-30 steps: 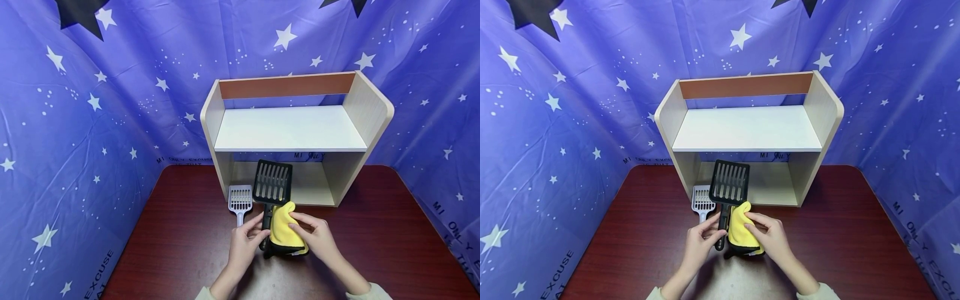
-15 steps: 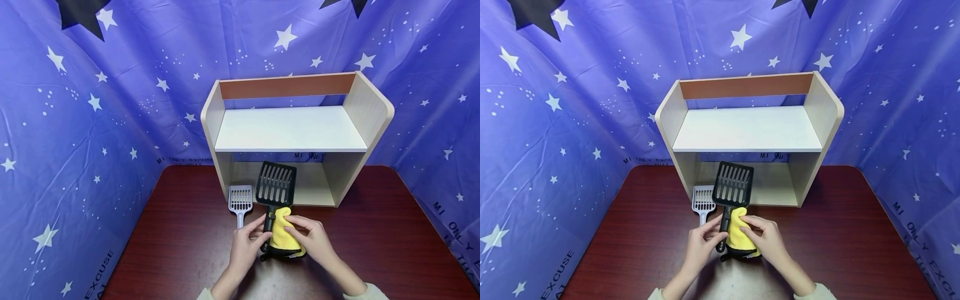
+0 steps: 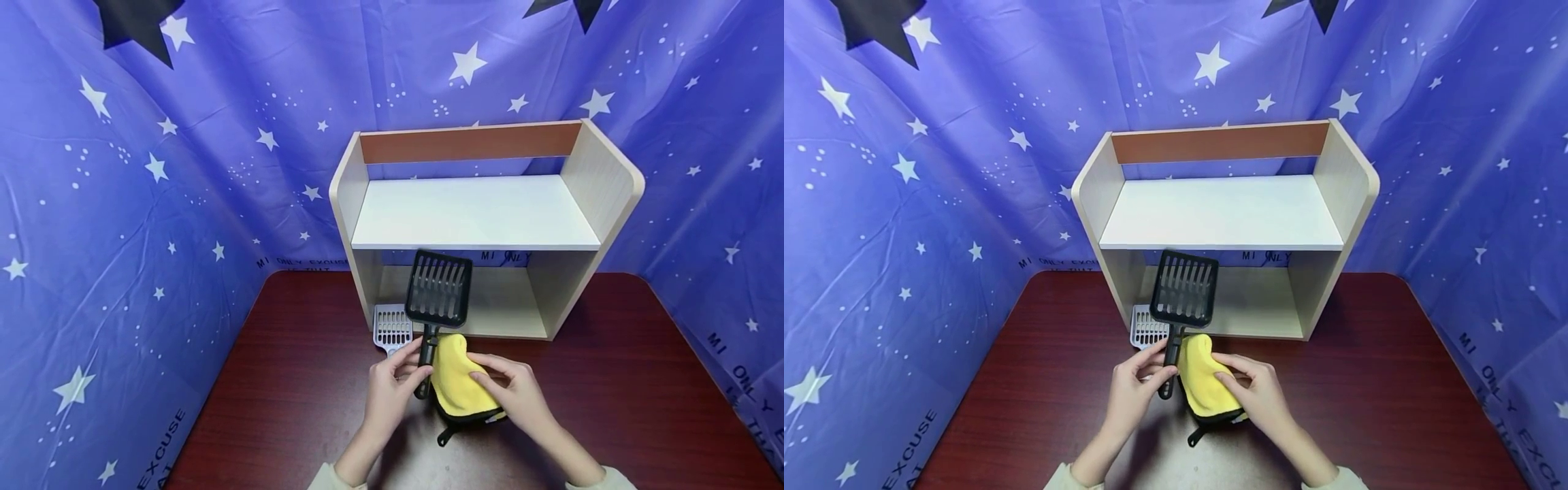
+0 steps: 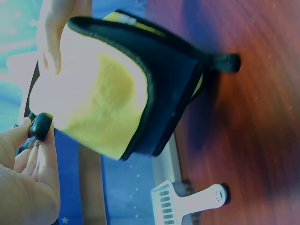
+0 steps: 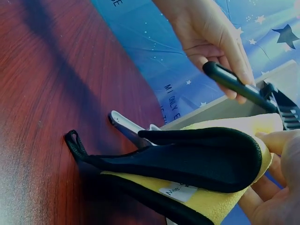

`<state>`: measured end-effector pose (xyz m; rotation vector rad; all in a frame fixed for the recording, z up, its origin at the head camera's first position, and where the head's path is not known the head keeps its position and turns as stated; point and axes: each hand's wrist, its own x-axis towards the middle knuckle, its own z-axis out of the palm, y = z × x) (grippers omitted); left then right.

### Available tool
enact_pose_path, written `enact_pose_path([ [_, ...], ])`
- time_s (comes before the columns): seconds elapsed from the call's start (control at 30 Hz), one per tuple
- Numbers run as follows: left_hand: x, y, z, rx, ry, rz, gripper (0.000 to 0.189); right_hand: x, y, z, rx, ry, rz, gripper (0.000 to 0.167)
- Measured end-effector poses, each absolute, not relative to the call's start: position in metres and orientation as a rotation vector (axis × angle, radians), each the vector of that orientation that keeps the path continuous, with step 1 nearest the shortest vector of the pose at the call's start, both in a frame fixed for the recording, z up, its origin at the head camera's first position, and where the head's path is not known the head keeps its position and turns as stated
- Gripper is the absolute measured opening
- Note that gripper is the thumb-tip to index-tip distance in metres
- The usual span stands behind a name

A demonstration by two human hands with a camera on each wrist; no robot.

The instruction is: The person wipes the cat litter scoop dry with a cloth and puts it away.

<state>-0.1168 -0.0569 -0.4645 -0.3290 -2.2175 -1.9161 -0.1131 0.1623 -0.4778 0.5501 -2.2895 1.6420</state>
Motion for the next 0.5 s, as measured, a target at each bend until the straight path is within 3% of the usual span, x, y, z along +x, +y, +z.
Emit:
enact_pose_path([
  [0.5,-0.139,-0.075,-0.432,-0.296,-2.123,-1.84,0.046,-0.111,0.169,-0.484,0.555,-2.291,1.671,0.025],
])
